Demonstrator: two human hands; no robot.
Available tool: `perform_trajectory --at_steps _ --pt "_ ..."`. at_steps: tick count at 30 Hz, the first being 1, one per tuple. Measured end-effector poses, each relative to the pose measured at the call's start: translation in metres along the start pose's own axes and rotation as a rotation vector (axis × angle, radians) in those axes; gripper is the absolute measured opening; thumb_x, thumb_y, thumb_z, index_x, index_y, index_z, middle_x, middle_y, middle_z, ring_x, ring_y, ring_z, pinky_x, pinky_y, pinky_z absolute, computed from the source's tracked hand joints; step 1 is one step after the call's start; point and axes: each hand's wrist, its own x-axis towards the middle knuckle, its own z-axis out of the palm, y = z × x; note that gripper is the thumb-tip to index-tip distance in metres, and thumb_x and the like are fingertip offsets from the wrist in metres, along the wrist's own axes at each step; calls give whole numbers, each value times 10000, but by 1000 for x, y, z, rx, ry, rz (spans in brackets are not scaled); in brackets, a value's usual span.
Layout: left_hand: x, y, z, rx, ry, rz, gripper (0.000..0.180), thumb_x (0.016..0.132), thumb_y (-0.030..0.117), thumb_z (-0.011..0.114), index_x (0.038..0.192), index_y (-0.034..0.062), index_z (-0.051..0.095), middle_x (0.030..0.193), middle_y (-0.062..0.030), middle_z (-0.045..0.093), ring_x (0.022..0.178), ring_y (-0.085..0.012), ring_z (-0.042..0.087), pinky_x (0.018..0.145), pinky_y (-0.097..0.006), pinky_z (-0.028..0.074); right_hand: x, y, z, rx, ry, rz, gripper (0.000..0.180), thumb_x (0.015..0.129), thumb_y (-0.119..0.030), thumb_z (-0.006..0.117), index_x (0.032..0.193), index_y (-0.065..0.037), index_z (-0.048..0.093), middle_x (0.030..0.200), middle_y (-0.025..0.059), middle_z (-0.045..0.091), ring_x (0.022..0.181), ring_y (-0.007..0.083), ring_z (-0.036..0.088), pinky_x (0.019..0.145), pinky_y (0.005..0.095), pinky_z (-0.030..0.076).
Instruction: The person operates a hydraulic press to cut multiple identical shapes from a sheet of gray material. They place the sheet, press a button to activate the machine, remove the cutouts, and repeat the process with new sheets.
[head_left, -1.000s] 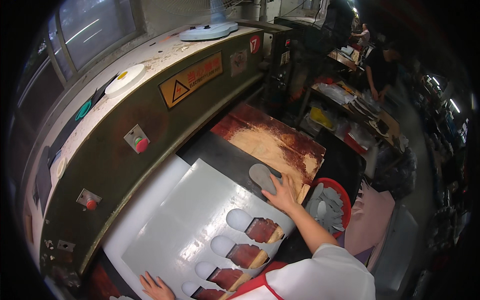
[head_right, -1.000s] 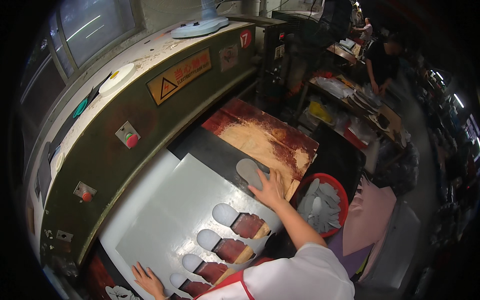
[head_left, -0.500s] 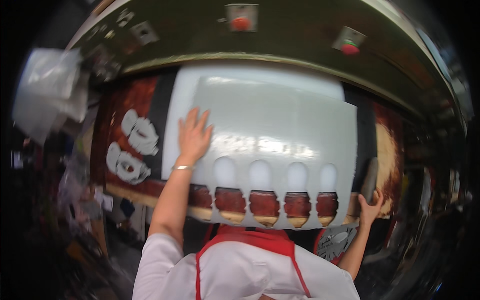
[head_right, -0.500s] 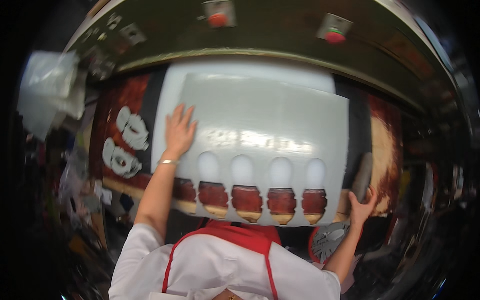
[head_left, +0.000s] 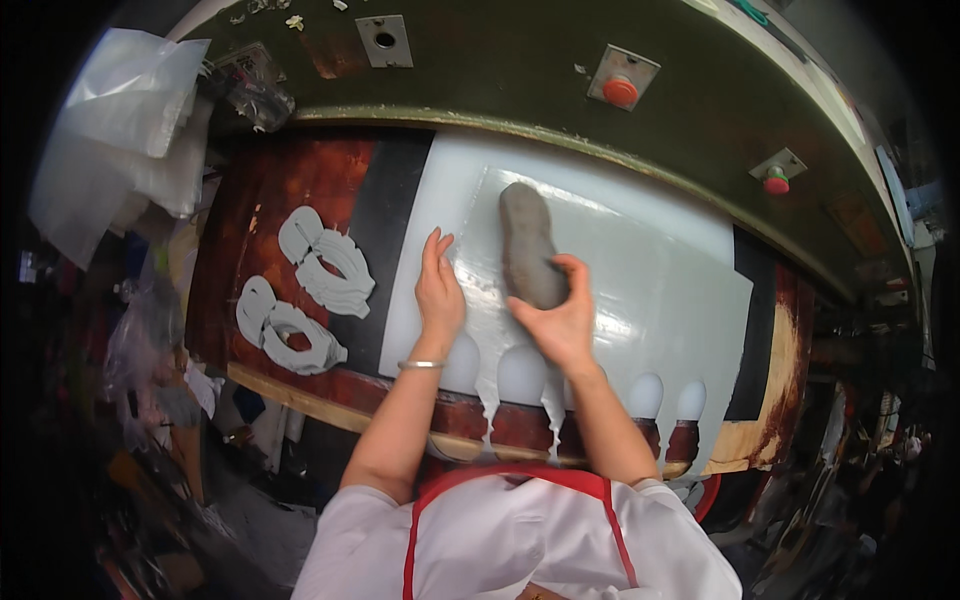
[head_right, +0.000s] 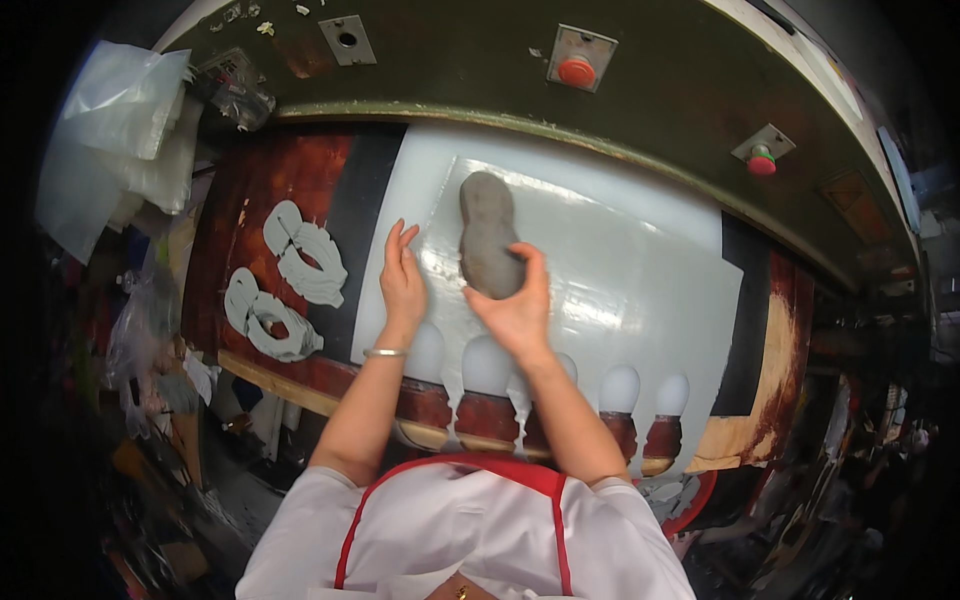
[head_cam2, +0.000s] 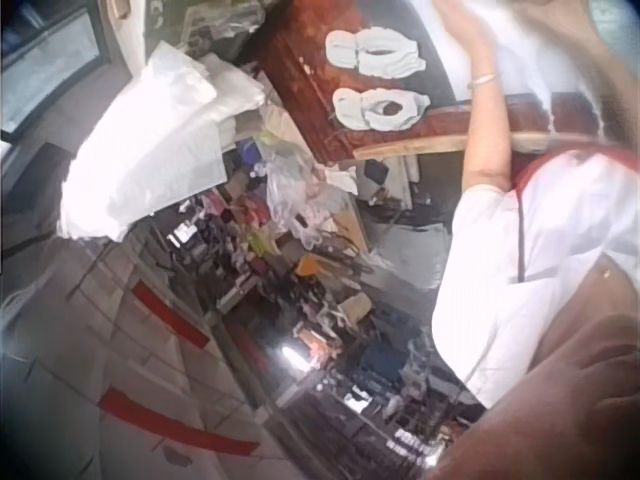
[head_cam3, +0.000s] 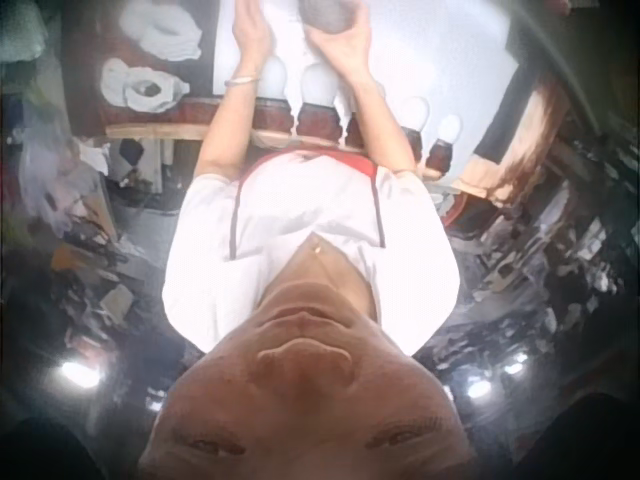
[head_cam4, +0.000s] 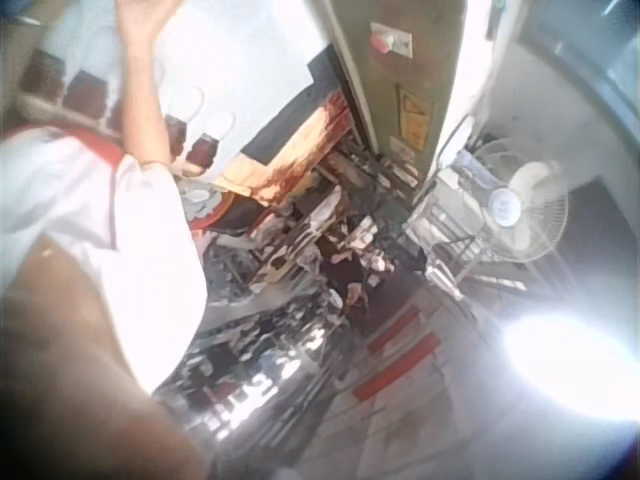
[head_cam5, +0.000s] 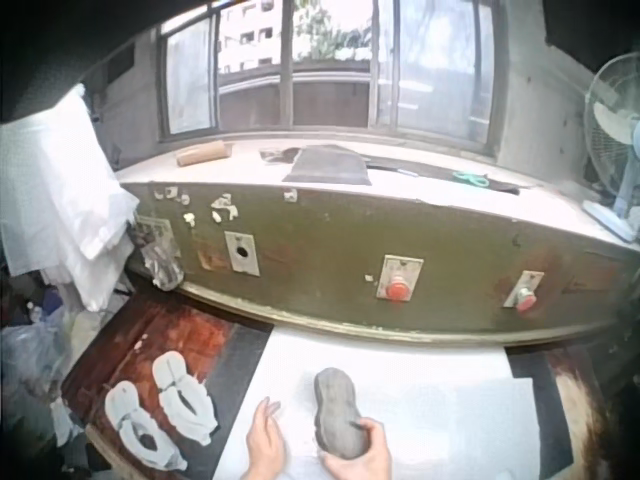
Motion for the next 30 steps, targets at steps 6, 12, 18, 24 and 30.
perform_trajectory --at_steps 6,12,18,24,30 --pt "-1 0 0 -58 79 137 399 954 71 365 1349 13 370 1249 -199 554 1117 -333 558 938 -376 430 -6 0 73 -352 189 -231 760 567 -87 810 1231 -24 445 1288 299 335 1210 469 326 998 522 321" --pt "20 -8 8 -60 80 54 355 962 66 372 1308 2 422 1183 -173 600 1076 -285 580 936 -343 429 10 30 25 -138 15 -45 828 746 -211 750 1391 24 287 1383 294 324 1299 418 319 1077 458 287" --pt "29 24 -20 -92 -148 -75 316 953 81 455 1254 -6 494 1116 -143 631 1068 -193 577 936 -289 421 102 56 -159 -260 630 137 686 951 -290 490 1448 27 138 1368 269 358 1220 370 406 1054 435 302" --pt "-9 51 -53 631 -201 -293 175 888 166 583 969 11 592 752 -137 602 697 -343 576 669 -458 440 218 55 -244 -640 725 -89 817 952 -443 435 1417 127 78 1475 329 120 1382 421 144 1136 471 103" --pt "21 26 -17 770 -55 -34 274 895 249 568 719 42 536 651 -176 571 632 -398 560 572 -488 418 232 92 -231 -553 802 -224 865 922 -436 521 1425 117 86 1485 316 98 1394 414 102 1141 472 80"
